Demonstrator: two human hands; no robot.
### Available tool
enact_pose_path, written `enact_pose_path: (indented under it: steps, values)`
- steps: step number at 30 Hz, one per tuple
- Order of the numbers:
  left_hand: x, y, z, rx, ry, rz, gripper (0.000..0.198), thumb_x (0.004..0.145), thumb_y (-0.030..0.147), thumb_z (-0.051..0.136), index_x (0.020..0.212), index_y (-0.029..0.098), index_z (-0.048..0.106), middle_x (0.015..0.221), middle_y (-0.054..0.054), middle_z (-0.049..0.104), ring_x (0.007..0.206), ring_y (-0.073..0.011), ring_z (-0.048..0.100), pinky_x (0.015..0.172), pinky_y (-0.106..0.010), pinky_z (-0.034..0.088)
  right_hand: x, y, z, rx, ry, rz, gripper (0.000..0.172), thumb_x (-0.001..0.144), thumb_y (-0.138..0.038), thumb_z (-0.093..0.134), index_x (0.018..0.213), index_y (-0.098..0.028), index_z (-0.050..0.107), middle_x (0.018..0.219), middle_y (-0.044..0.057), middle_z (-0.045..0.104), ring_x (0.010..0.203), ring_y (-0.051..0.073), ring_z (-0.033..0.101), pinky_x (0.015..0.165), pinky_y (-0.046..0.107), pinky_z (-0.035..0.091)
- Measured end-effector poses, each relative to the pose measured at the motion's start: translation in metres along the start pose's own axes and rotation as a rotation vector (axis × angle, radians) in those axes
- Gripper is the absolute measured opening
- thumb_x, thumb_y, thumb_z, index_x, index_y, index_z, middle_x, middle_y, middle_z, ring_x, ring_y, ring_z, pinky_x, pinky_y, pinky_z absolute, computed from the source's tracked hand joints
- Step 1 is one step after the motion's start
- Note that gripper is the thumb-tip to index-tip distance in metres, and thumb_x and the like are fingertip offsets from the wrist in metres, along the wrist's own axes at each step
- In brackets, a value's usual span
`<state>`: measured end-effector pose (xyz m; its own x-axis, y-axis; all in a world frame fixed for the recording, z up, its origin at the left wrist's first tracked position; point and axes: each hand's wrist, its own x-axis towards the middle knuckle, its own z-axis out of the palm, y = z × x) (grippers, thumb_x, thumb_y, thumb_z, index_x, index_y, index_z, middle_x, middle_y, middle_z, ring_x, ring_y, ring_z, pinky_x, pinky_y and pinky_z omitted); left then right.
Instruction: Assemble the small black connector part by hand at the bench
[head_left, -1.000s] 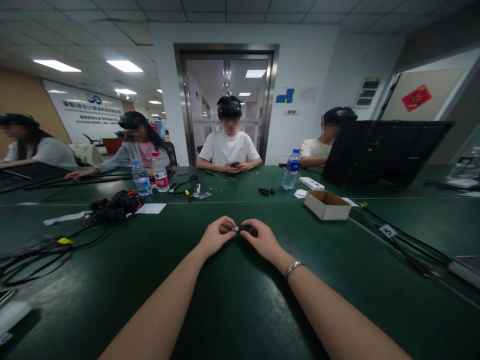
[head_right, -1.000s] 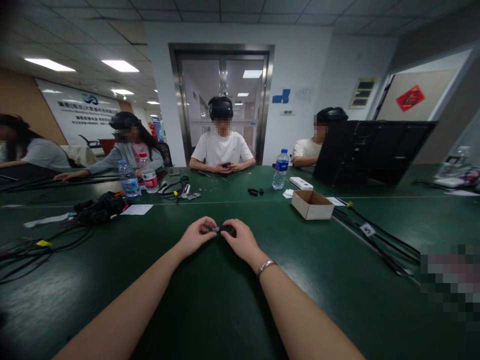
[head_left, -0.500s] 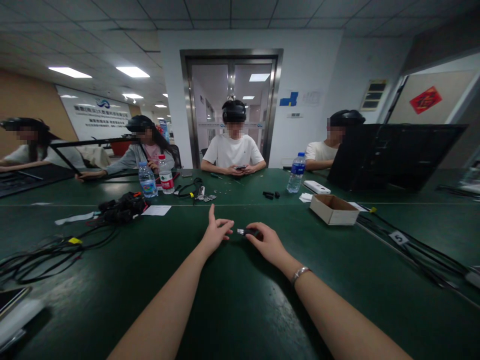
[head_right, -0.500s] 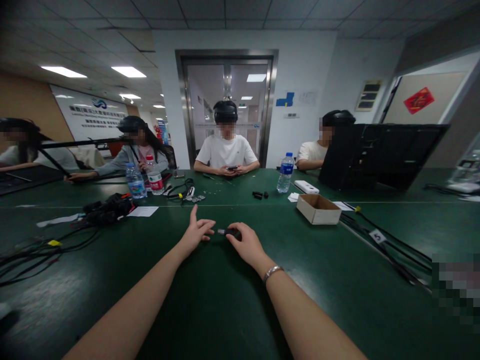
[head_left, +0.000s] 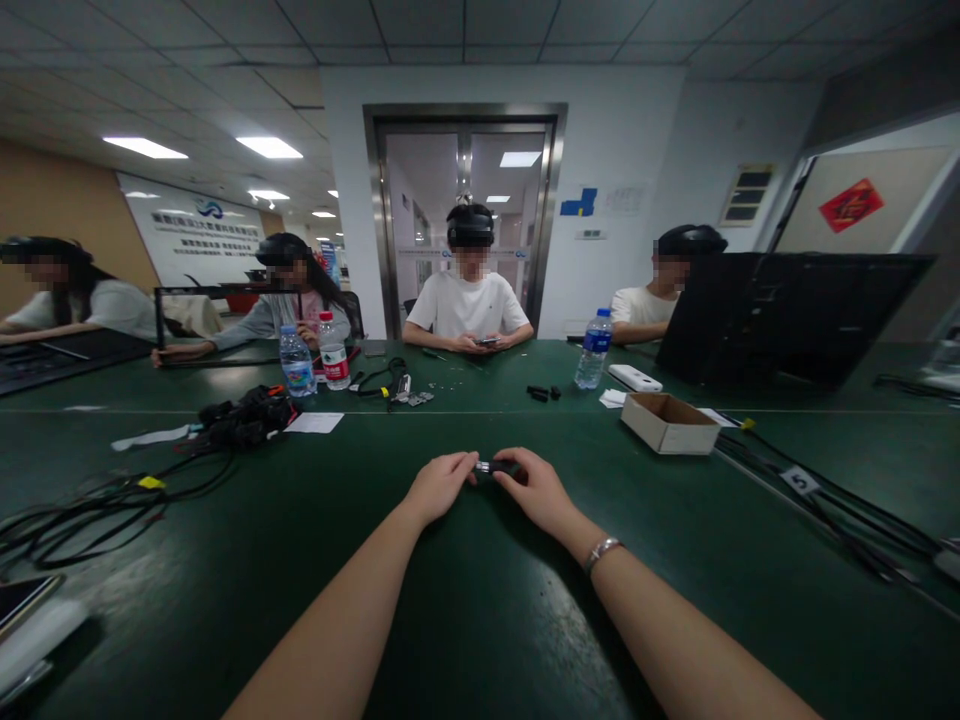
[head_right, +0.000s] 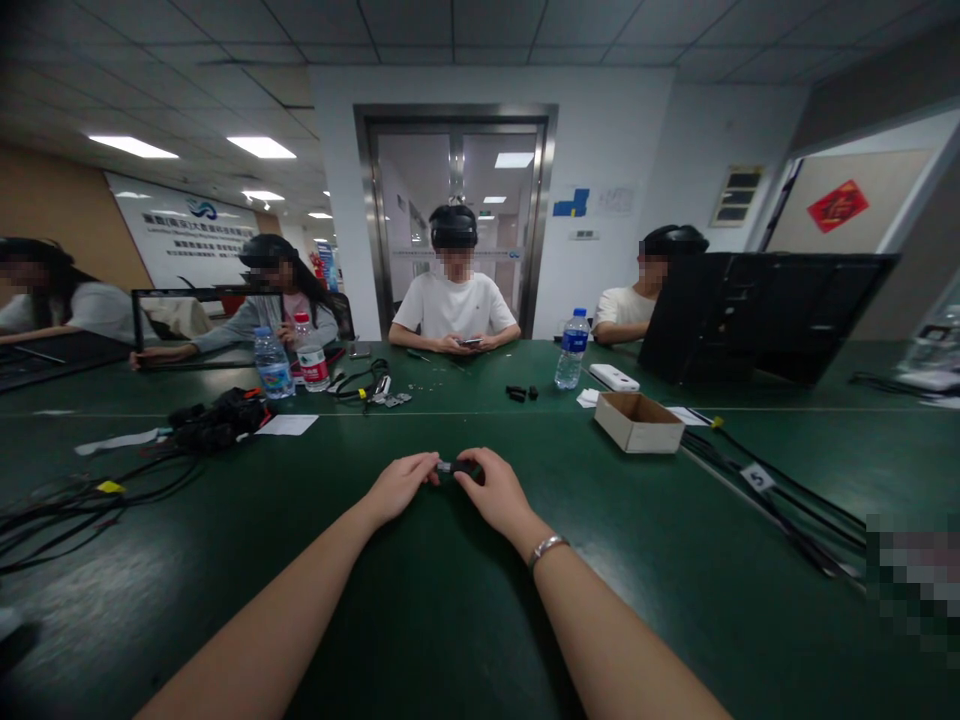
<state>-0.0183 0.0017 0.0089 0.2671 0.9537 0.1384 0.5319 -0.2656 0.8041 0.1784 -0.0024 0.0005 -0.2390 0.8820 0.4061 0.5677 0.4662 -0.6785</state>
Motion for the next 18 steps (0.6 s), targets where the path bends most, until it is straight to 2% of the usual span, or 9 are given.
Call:
enact_pose_path:
  steps: [3,8,18]
  values:
    - [-0.004,0.006,0.003,0.066,0.009,0.005,0.058,0.087,0.063,0.027,0.076,0.020,0.063,0.076,-0.002,0.062,0.069,-0.0163,0.054,0.062,-0.026,0.035,0.000,0.002,0.001,0.006,0.004,-0.019,0.019,0.081,-0.024,0.060,0.099,-0.020,0.064,0.096,0.004,0.062,0.083,0.016,0.057,0.072,0.028,0.047]
    - [-0.005,0.013,0.007,0.115,0.010,-0.029,0.055,0.088,0.062,0.026,0.078,0.021,0.061,0.072,0.000,0.062,0.065,-0.0161,0.054,0.059,-0.026,0.033,0.000,0.002,0.002,0.018,0.008,-0.023,0.020,0.081,-0.024,0.060,0.100,-0.020,0.063,0.098,0.004,0.062,0.086,0.016,0.058,0.074,0.028,0.047]
    - [-0.003,0.007,0.007,0.130,-0.002,-0.016,0.051,0.087,0.060,0.030,0.076,0.020,0.060,0.070,-0.001,0.061,0.066,-0.0159,0.055,0.059,-0.025,0.034,0.000,-0.002,0.001,0.010,0.014,-0.035,0.019,0.079,-0.021,0.062,0.099,-0.019,0.063,0.097,0.004,0.063,0.085,0.016,0.058,0.073,0.028,0.047]
